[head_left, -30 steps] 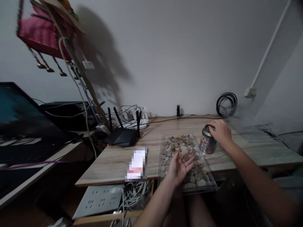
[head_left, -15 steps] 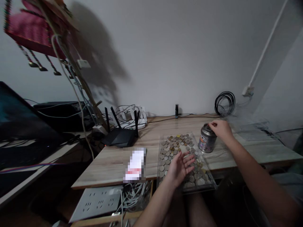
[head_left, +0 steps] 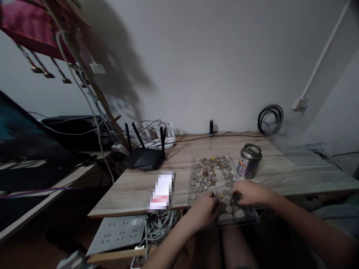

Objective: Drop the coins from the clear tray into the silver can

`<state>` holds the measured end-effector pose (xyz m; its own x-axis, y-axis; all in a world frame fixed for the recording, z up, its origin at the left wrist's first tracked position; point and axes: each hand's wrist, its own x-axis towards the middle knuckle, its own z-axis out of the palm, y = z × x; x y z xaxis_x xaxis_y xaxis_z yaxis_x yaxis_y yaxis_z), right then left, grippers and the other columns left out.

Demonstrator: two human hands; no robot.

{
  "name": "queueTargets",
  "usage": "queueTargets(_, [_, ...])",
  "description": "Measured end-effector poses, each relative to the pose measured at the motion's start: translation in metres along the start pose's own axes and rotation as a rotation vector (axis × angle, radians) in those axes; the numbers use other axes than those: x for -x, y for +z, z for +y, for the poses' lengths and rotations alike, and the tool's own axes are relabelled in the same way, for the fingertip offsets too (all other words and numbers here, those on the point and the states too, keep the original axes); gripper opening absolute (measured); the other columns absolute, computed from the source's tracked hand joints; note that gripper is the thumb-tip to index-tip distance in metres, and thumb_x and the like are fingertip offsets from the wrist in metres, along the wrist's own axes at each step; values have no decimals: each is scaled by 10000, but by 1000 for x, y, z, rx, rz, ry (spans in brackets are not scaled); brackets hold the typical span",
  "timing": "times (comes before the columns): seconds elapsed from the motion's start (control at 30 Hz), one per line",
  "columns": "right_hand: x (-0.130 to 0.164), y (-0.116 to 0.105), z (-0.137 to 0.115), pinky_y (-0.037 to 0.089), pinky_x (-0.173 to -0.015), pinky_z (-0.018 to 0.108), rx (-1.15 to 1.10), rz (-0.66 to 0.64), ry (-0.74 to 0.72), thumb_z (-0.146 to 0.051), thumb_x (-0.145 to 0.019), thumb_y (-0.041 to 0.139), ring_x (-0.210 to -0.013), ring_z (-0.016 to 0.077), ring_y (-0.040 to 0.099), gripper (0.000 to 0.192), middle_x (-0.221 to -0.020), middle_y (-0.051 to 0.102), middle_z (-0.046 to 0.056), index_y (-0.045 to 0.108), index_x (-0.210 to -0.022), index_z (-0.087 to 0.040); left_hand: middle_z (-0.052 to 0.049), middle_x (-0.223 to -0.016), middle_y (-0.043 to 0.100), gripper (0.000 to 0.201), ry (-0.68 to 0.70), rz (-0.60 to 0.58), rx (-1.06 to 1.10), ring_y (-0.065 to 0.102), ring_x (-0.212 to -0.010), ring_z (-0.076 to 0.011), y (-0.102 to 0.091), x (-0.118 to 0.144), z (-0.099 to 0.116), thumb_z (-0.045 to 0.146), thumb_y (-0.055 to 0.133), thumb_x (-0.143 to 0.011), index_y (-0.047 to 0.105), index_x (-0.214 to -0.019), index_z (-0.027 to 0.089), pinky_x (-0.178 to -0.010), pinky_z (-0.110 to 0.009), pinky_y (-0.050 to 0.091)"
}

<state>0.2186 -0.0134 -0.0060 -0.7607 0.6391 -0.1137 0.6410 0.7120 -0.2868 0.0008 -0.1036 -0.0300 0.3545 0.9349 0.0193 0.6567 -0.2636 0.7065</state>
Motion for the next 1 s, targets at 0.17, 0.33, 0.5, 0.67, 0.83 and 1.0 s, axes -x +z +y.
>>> queueTargets(0.17, [9,19,-3,358,-830,377,129,-119,29,-249,-581,702,-911,272,561,367,-864,640,68,632,-933,-176,-91,-957,543,154,-2,-109,-143,557,-768,-215,2,-8,-1,202,598,-676,613,-829,191,-696,-300,414])
queueTargets(0.33, [12,19,-7,309,-882,402,144,-175,60,-271,-565,737,-961,276,533,301,-924,631,57,646,-841,-195,-69,-964,571,318,-14,-201,-220,560,-832,-212,5,-20,6,228,642,-632,586,-943,190,-702,-273,423])
queueTargets(0.5, [12,14,-15,294,-898,386,187,-230,142,-247,-541,772,-892,252,557,223,-776,636,36,654,-718,-181,-91,-1024,570,391,-25,-213,-348,579,-842,-230,15,-31,17,332,668,-644,589,-999,188,-693,-286,436])
queueTargets(0.67, [14,13,-13,306,-881,366,151,-176,109,-209,-528,759,-877,243,563,324,-811,646,36,662,-836,-183,-69,-936,615,322,175,-267,-302,578,-763,-196,19,-42,18,259,637,-656,612,-971,196,-620,-243,421])
queueTargets(0.83, [16,21,-7,307,-868,372,143,-206,45,-174,-575,683,-871,238,560,205,-794,650,43,680,-780,-191,-63,-849,618,216,203,-377,-318,541,-664,-169,17,-49,17,146,620,-598,651,-810,180,-569,-238,408])
queueTargets(1.0, [18,19,-10,329,-814,339,132,-207,1,-99,-582,622,-826,214,557,145,-733,639,29,672,-681,-192,-45,-805,621,213,186,-407,-332,516,-631,-145,17,-51,18,110,599,-578,636,-775,183,-513,-208,372])
